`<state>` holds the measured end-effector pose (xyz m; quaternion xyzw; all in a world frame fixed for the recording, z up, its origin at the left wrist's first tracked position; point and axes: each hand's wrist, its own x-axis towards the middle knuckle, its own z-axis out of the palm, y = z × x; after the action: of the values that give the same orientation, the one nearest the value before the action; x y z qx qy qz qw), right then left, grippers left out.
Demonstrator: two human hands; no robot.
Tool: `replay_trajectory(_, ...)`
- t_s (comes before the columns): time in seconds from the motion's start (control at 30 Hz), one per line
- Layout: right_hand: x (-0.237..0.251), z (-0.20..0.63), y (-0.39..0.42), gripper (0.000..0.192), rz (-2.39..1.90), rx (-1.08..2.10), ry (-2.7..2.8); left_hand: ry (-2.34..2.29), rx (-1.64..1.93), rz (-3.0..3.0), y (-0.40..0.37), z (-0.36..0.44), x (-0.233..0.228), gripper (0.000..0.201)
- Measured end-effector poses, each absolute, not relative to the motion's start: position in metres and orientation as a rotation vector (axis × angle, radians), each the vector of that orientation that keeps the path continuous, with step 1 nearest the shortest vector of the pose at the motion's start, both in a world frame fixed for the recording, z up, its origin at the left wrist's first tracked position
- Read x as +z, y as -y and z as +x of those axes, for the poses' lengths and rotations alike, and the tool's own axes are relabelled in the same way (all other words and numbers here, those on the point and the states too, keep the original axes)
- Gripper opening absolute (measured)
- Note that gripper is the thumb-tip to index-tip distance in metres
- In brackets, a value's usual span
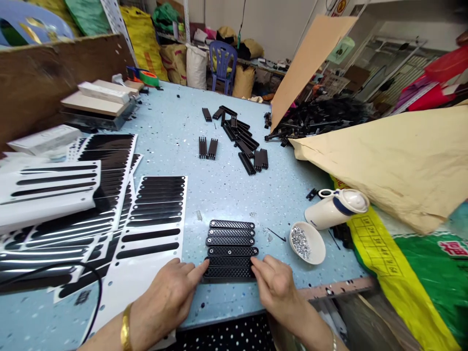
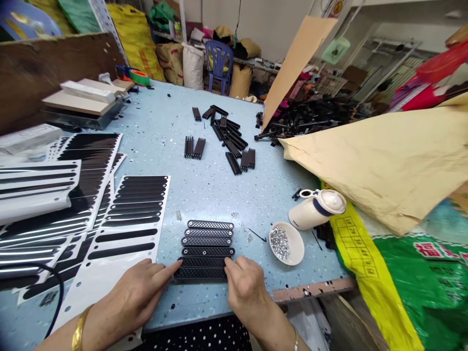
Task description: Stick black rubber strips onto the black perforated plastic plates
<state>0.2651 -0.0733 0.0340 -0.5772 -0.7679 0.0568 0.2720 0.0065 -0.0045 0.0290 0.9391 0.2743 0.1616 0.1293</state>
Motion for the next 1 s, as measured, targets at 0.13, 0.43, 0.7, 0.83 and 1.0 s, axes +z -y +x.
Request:
replay_trajectory(0.13, 0.043, 0.243, 0.048, 0.027, -1.558, 0.203, 2.126, -0.864, 0.653, 2.619, 0.005, 0.007, 0.032, 0.034)
replay_trajectory(0.43, 0.033, 0.215, 0.033, 0.028, -1.592, 0.232, 2.155, -1.075, 0.794, 2.502, 0.025, 0.007, 0.018, 0.018)
replay_trajectory(0.7, 0.037, 0.197, 0.046, 0.015, -1.576, 0.440, 2.225, -1.039, 0.870, 2.478, 0.035, 0.013, 0.012, 0.029)
replay_trajectory(0.83, 0.037, 0.199, 0.047, 0.013, -1.552, 0.486, 2.190, -0.957, 0.848, 2.536, 0.037, 0.018, 0.013, 0.038)
replay_trajectory(1.0, 0.046, 0.237, 0.060, 0.019, -1.586, 0.389, 2.096, -0.849, 0.722, 2.654, 0.035, 0.018, 0.013, 0.045)
